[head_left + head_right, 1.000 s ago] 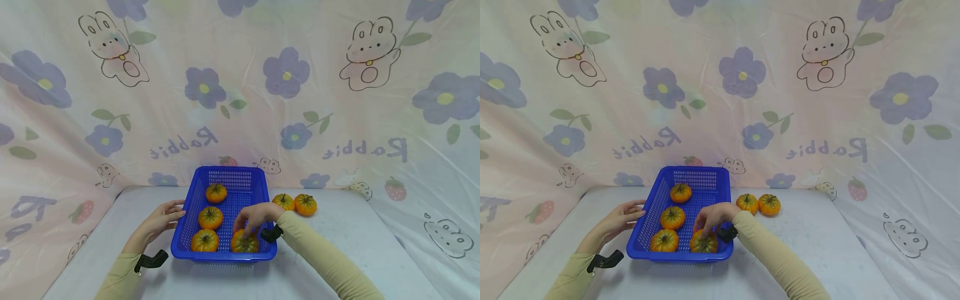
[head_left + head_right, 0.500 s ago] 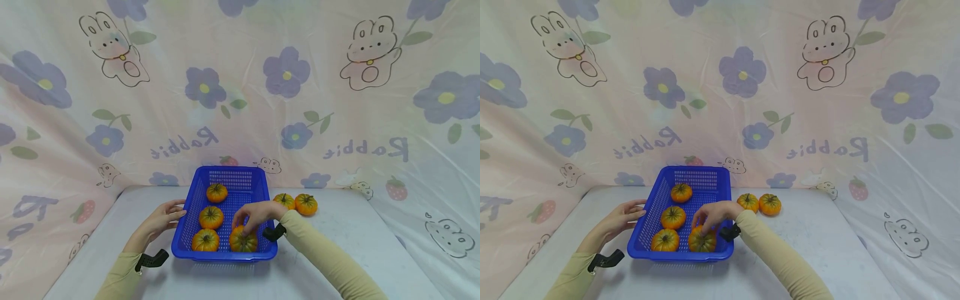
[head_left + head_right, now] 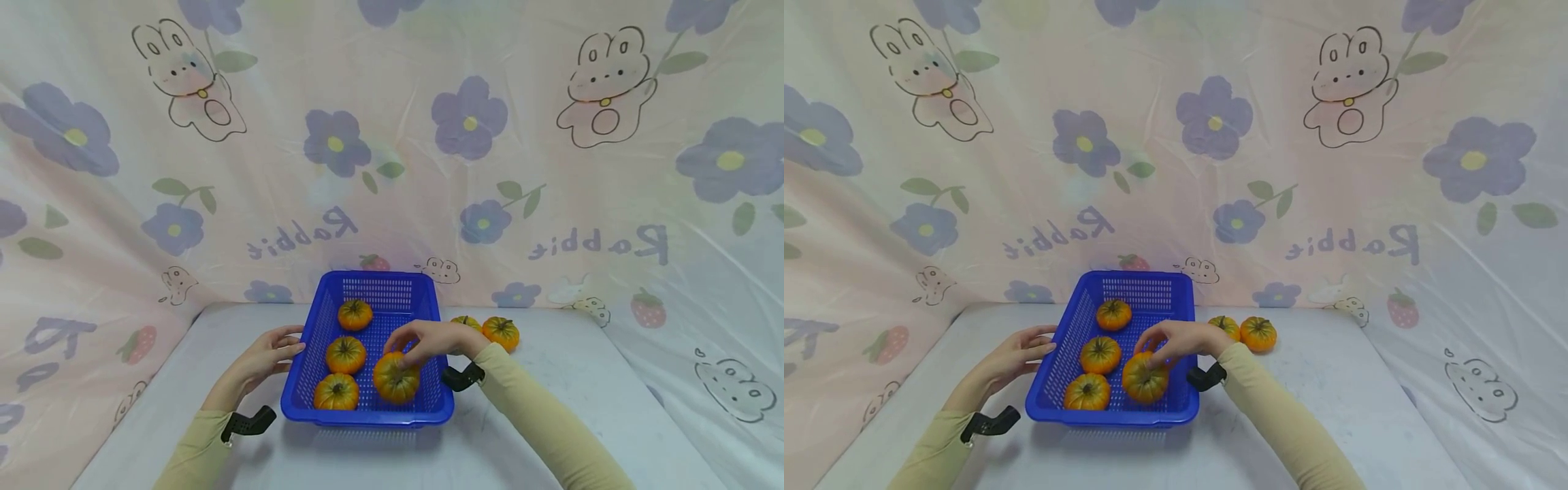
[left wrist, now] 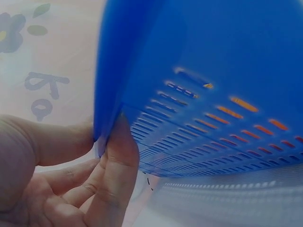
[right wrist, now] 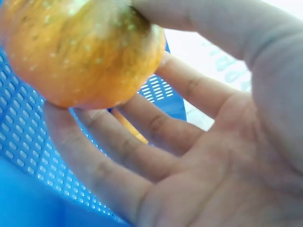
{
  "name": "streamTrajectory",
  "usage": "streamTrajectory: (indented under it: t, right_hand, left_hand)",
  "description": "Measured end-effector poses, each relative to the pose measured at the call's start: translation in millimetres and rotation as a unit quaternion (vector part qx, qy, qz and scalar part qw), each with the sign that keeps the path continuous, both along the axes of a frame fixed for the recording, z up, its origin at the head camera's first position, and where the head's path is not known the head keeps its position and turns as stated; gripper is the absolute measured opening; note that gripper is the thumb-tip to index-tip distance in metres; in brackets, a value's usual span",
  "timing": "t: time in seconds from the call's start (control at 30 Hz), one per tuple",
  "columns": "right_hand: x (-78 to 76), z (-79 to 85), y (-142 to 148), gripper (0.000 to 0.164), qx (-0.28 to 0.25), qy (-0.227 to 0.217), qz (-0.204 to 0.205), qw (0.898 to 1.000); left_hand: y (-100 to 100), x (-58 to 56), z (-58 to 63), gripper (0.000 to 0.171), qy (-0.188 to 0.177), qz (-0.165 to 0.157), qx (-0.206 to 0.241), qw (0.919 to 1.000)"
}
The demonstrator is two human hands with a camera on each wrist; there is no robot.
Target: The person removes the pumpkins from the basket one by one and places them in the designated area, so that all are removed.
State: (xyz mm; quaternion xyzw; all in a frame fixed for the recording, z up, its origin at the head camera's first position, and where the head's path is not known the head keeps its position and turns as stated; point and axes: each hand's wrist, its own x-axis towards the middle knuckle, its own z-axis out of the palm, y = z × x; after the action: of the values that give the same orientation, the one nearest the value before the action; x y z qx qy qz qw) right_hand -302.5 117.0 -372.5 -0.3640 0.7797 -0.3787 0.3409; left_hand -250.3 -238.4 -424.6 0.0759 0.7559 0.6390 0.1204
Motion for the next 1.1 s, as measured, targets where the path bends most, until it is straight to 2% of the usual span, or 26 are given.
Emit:
streamTrajectory:
  t: [0.2, 0.33, 0.53, 0.77, 0.83, 0.93, 1.0, 1.1]
  right_hand:
    - [1.1, -0.2, 6.6, 0.028, -0.038, -0.011, -0.016, 0.999]
    - [2.8, 1.5, 11.9, 0.029, -0.06, -0.016, -0.043, 0.997]
    - [7.2, 7.7, 21.0, 0.033, -0.09, -0.028, -0.084, 0.992]
    - [8.4, 13.3, 32.0, 0.035, -0.13, -0.063, -0.099, 0.985]
    - [8.3, 15.2, 36.0, 0.035, -0.134, -0.059, -0.104, 0.984]
    - [7.8, 18.1, 42.9, 0.035, -0.125, -0.029, -0.119, 0.985]
    - [8.3, 20.1, 48.4, 0.035, -0.115, -0.004, -0.141, 0.983]
    - [8.8, 21.9, 56.8, 0.036, -0.12, 0.001, -0.188, 0.975]
  left_hand:
    - [0.3, -0.6, 0.3, 0.061, -0.003, -0.001, 0.001, 1.0]
    - [0.9, -1.1, 0.2, 0.06, -0.004, 0.002, 0.0, 1.0]
    - [0.8, -1.0, 0.3, 0.061, -0.003, 0.0, -0.002, 1.0]
    - [0.0, -0.5, 0.4, 0.062, -0.002, -0.002, 0.001, 1.0]
    - [0.0, -0.7, 0.3, 0.062, -0.002, -0.001, 0.0, 1.0]
    - [0.2, -0.9, 0.1, 0.062, -0.002, 0.0, -0.001, 1.0]
    - [0.4, -0.9, 0.1, 0.062, -0.002, 0.0, -0.001, 1.0]
    - [0.5, -1.1, 0.2, 0.063, -0.003, 0.002, -0.003, 1.0]
